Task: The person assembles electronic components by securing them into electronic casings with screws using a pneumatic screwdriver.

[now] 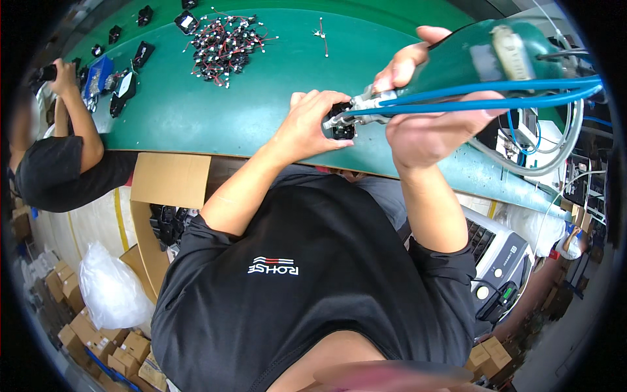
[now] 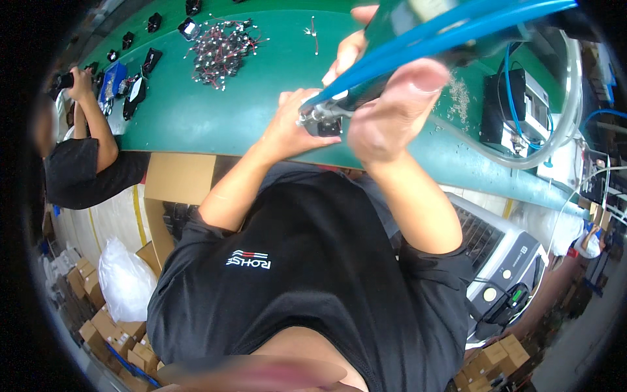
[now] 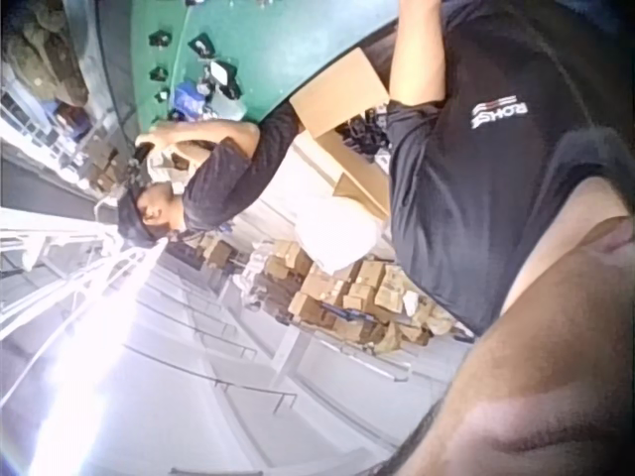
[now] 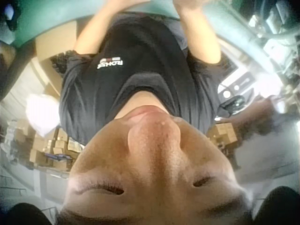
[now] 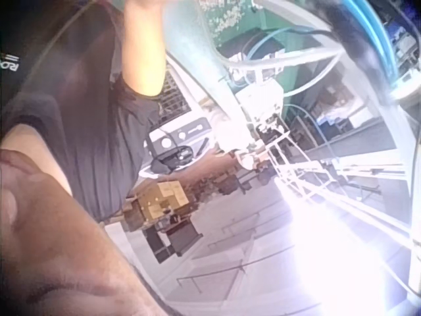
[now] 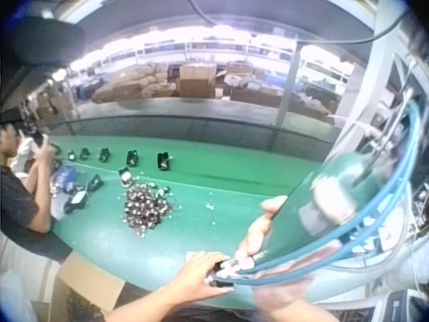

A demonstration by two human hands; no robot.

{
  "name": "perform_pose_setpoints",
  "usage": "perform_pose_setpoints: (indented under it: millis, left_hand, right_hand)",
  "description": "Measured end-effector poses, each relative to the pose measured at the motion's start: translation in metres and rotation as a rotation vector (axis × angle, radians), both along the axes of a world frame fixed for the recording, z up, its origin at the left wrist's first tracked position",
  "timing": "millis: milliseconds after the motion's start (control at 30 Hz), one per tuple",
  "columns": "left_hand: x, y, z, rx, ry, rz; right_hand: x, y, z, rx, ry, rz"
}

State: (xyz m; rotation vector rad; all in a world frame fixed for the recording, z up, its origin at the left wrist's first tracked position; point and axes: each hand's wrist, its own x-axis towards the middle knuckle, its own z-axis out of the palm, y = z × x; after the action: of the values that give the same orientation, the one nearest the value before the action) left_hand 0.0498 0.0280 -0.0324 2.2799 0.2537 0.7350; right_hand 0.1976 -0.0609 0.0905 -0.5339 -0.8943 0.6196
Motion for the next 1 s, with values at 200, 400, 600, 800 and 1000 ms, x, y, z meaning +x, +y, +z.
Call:
perform_pose_setpoints:
  millis: [200,400,600,800,1000]
  left_hand:
    - [-0.002,-0.003,-0.004,0.002,0.016,0.006]
    - [-0.005,-0.005,-0.005,-0.019,0.03,0.002]
    - [-0.001,-0.001,0.0,-0.012,0.016,-0.019]
    - [-0.013,0.014,-0.004,-0.091,0.052,0.002]
    - [-0.026,0.057,0.034,-1.49,-0.184,-0.293]
  right_hand:
    - [-0.019,-0.002,-0.003,-0.354,-0.138,-0.283]
    - [-0.021,-0.007,-0.007,-0.388,-0.11,-0.277]
    - [-0.022,0.001,-0.023,-0.223,0.097,-0.266]
    - [0.024,0.019,0.06,0.104,-0.155,0.01]
    - [0.066,-0.057,0.119,0.024,-0.298,-0.072]
